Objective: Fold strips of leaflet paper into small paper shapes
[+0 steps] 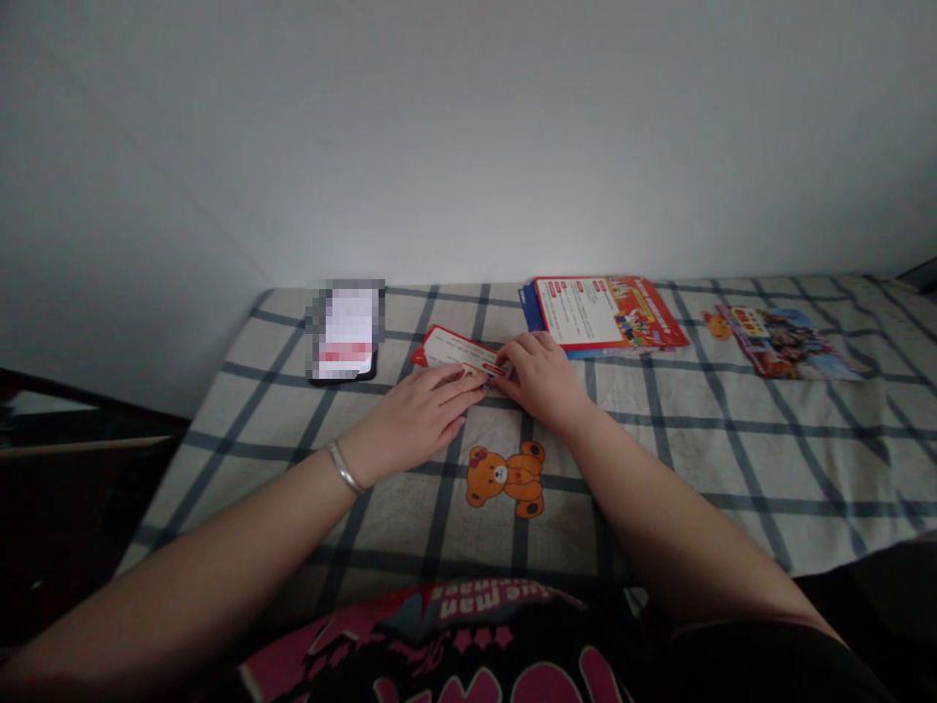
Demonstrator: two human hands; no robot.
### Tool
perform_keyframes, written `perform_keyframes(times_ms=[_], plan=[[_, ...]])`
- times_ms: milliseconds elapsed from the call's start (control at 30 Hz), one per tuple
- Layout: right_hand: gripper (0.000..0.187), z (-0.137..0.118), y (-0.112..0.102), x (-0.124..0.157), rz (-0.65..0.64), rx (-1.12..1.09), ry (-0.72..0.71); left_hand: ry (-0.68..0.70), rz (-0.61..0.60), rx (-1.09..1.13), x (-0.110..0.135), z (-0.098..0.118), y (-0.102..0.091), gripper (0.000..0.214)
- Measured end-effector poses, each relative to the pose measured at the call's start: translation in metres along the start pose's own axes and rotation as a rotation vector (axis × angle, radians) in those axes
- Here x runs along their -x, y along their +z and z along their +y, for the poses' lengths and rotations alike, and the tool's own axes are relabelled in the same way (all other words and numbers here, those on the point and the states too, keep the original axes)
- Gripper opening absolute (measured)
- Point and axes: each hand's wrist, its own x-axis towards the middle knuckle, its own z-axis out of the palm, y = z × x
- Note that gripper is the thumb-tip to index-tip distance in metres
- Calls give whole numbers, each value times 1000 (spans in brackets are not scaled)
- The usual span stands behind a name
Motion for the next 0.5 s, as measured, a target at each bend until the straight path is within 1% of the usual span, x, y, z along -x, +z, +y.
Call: perform_keyframes(times_ms=[100, 333, 500], plan=[[14, 5, -1, 3, 22, -22, -6, -7, -14, -5, 0, 0, 0, 38], [14, 14, 2, 6, 31, -61, 4, -10, 1, -23, 0, 0, 1, 38], [26, 8, 6, 7, 0, -143, -2, -4, 9, -37, -1, 1, 1, 39]])
